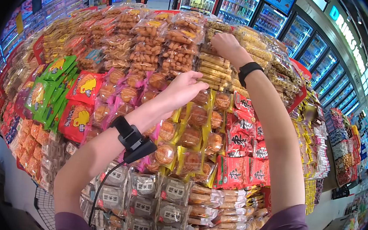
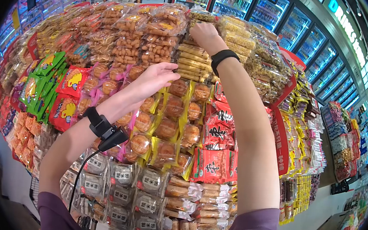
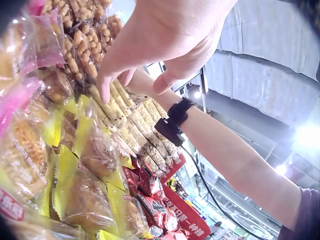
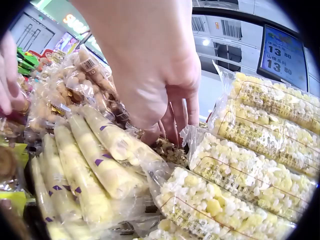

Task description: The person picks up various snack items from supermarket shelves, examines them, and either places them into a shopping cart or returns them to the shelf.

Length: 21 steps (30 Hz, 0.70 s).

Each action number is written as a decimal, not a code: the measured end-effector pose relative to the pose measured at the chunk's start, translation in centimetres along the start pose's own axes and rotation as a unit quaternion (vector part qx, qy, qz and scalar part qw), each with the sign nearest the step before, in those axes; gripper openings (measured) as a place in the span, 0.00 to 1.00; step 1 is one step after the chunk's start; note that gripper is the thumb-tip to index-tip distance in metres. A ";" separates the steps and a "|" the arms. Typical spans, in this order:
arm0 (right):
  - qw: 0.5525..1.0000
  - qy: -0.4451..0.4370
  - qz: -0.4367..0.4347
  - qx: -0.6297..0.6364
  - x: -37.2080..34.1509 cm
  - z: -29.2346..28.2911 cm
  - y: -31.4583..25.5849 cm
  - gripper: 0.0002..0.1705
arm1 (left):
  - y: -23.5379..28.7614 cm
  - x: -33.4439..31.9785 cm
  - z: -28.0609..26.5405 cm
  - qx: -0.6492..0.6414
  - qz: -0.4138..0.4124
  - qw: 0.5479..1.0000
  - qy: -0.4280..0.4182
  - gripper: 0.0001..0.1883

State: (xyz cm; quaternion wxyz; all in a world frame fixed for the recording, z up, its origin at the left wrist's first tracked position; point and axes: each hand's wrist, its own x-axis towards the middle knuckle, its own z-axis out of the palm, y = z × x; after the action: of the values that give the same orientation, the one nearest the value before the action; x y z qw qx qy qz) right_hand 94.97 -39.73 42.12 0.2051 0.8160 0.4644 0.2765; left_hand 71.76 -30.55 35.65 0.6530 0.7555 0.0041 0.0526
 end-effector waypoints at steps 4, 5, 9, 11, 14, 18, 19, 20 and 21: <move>0.994 0.033 0.045 0.095 0.9 -1.0 1.0 0.04 | 0.2 -0.6 -0.2 0.006 -0.002 1.000 0.010 0.32; 0.993 0.055 0.047 0.093 1.3 -1.0 1.4 0.05 | 0.2 -0.7 -0.2 0.001 -0.007 1.000 0.010 0.32; 0.996 0.048 0.049 0.063 2.6 -0.2 2.5 0.13 | 0.7 -1.3 0.1 -0.004 -0.001 1.000 -0.008 0.31; 0.998 0.005 0.042 0.050 3.1 0.5 2.1 0.18 | 0.6 -1.6 0.2 0.002 0.002 1.000 -0.014 0.31; 0.998 0.058 0.025 -0.006 3.7 2.3 2.4 0.27 | 0.6 -2.1 0.3 0.003 -0.007 1.000 -0.016 0.31; 0.996 0.071 0.040 0.022 2.9 1.2 2.5 0.22 | 1.0 -2.7 -0.1 0.011 -0.006 1.000 -0.013 0.30; 0.995 0.000 0.078 0.069 3.9 0.9 3.3 0.19 | 1.0 -2.7 -0.3 0.011 -0.008 1.000 -0.010 0.30; 0.995 0.002 0.067 0.080 4.4 0.7 4.1 0.19 | 1.0 -2.7 -0.3 0.009 -0.010 1.000 -0.008 0.30; 0.994 0.000 0.058 0.090 4.4 0.9 4.9 0.18 | 0.8 -2.7 -0.1 0.002 -0.008 1.000 -0.013 0.30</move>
State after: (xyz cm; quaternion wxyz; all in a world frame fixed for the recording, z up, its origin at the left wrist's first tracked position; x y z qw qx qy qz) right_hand 100.54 -38.37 45.43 0.1143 0.8566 0.4395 0.2450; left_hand 69.02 -30.76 36.24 0.6517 0.7576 0.0018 0.0373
